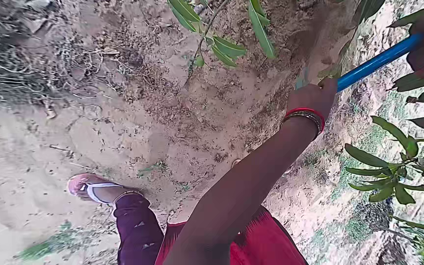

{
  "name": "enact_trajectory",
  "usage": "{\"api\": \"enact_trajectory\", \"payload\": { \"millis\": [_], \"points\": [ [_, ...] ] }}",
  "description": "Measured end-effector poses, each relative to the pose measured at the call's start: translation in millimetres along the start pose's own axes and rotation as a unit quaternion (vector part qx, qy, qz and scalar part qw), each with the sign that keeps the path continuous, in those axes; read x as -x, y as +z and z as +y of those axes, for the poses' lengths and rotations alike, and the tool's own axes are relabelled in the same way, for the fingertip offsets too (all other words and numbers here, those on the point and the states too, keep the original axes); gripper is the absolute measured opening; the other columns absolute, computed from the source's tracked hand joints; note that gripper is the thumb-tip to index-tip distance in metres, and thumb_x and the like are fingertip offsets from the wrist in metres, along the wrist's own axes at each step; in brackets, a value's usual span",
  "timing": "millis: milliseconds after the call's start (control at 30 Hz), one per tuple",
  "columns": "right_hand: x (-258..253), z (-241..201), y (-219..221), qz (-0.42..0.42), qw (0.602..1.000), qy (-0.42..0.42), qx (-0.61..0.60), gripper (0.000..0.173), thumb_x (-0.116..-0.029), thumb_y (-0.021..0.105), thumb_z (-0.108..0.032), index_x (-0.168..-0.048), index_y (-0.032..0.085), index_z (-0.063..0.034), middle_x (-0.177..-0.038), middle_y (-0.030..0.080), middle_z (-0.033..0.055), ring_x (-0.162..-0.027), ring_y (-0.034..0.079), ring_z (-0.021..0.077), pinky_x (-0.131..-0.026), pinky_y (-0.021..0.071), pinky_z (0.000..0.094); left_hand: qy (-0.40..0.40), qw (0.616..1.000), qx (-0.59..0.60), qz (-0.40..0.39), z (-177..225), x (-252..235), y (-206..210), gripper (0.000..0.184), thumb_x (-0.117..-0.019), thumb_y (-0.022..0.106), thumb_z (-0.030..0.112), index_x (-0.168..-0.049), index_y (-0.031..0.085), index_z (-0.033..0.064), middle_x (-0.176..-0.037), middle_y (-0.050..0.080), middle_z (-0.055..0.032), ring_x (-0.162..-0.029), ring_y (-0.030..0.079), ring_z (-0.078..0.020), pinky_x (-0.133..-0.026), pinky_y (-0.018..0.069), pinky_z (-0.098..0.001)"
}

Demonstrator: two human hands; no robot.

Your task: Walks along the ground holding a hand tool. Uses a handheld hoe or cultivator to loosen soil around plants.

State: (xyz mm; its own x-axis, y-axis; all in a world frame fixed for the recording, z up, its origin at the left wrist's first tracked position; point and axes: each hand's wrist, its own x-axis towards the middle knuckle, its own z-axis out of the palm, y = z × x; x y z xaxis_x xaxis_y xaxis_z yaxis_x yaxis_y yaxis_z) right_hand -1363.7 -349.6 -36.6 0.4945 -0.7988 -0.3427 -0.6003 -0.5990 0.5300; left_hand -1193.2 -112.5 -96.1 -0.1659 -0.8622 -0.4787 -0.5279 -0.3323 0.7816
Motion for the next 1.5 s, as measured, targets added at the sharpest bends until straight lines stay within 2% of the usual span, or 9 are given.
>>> {"api": "enact_trajectory", "payload": {
  "millis": [167,333,533,667,767,933,1167,1333,1500],
  "points": [
    [75.9,-163.1,50.1,-0.179,0.959,-0.216,-0.041,0.030,-0.0859,0.066,0.011,-0.116,0.069,0.0048,-0.108,0.069,0.0308,-0.105,0.065,0.0527,-0.110,0.0303,0.0726,-0.213,0.970,0.032,-0.110,-118.8,69.2,90.1,0.046,-0.1101,0.046,0.020,-0.154,0.040,0.0084,-0.141,0.053,-0.0299,-0.127,0.056,-0.0470,-0.103,0.0460,-0.0591],
    [146.7,-317.1,101.4,-0.465,0.816,-0.334,-0.081,0.041,-0.0993,0.054,-0.003,-0.140,0.055,-0.0047,-0.130,0.062,0.0247,-0.118,0.061,0.0455,-0.092,0.0483,0.0617,-0.386,0.909,0.129,-0.095,-233.8,181.1,136.7,0.047,-0.1052,0.058,0.018,-0.148,0.049,0.0018,-0.143,0.052,-0.0304,-0.130,0.055,-0.0458,-0.109,0.0440,-0.0553],
    [164.8,-413.9,86.4,-0.360,0.851,-0.282,-0.260,0.034,-0.1019,0.059,-0.015,-0.133,0.060,-0.0013,-0.120,0.067,0.0246,-0.110,0.066,0.0437,-0.088,0.0509,0.0588,-0.378,0.901,0.136,0.165,-319.0,239.7,63.5,0.037,-0.1088,0.052,0.023,-0.125,0.059,-0.0099,-0.102,0.067,-0.0331,-0.093,0.068,-0.0494,-0.088,0.0491,-0.0674],
    [142.0,-466.6,51.7,-0.307,0.878,-0.191,-0.314,0.037,-0.1077,0.055,-0.028,-0.135,0.055,-0.0028,-0.115,0.069,0.0240,-0.102,0.070,0.0429,-0.079,0.0546,0.0576,-0.342,0.892,0.091,0.282,-356.8,183.2,-21.8,0.044,-0.1120,0.040,0.028,-0.140,0.048,-0.0046,-0.121,0.062,-0.0343,-0.106,0.066,-0.0436,-0.097,0.0484,-0.0592],
    [110.5,-494.6,73.6,-0.343,0.873,-0.118,-0.327,0.045,-0.1091,0.051,-0.036,-0.143,0.048,-0.0062,-0.117,0.070,0.0225,-0.107,0.070,0.0419,-0.083,0.0554,0.0593,-0.323,0.901,0.103,0.270,-399.8,101.5,-35.0,0.044,-0.1090,0.043,0.026,-0.145,0.050,0.0017,-0.136,0.057,-0.0289,-0.124,0.060,-0.0356,-0.107,0.0442,-0.0500],
    [117.9,-485.4,194.3,-0.444,0.833,-0.083,-0.320,0.047,-0.1073,0.056,-0.031,-0.145,0.046,-0.0050,-0.121,0.068,0.0259,-0.114,0.067,0.0446,-0.091,0.0528,0.0632,-0.401,0.905,0.112,0.082,-426.7,13.2,66.4,0.048,-0.1053,0.056,0.020,-0.149,0.050,0.0022,-0.146,0.053,-0.0292,-0.138,0.050,-0.0434,-0.115,0.0366,-0.0593],
    [131.0,-486.7,161.3,-0.464,0.839,-0.100,-0.265,0.039,-0.1070,0.054,-0.019,-0.144,0.048,-0.0116,-0.118,0.071,0.0223,-0.111,0.069,0.0433,-0.084,0.0547,0.0606,-0.426,0.829,0.319,0.171,-459.5,35.5,120.6,0.044,-0.1090,0.048,0.014,-0.151,0.043,0.0033,-0.144,0.052,-0.0235,-0.118,0.063,-0.0274,-0.099,0.0535,-0.0404],
    [124.1,-472.7,162.4,-0.480,0.831,-0.174,-0.222,0.041,-0.0999,0.059,-0.006,-0.140,0.051,-0.0063,-0.120,0.068,0.0247,-0.112,0.067,0.0456,-0.082,0.0543,0.0618,-0.463,0.783,0.342,0.237,-459.8,51.9,172.3,0.044,-0.1090,0.049,0.018,-0.150,0.045,0.0029,-0.138,0.057,-0.0256,-0.114,0.067,-0.0299,-0.097,0.0560,-0.0434],
    [111.6,-514.3,167.4,-0.458,0.830,-0.184,-0.258,0.040,-0.1062,0.057,-0.027,-0.140,0.054,-0.0060,-0.122,0.069,0.0233,-0.115,0.067,0.0430,-0.089,0.0539,0.0613,-0.493,0.791,0.303,0.197,-455.9,49.4,170.2,0.047,-0.1087,0.050,0.020,-0.152,0.045,0.0026,-0.141,0.056,-0.0258,-0.123,0.063,-0.0343,-0.106,0.0502,-0.0489]
  ]
}}
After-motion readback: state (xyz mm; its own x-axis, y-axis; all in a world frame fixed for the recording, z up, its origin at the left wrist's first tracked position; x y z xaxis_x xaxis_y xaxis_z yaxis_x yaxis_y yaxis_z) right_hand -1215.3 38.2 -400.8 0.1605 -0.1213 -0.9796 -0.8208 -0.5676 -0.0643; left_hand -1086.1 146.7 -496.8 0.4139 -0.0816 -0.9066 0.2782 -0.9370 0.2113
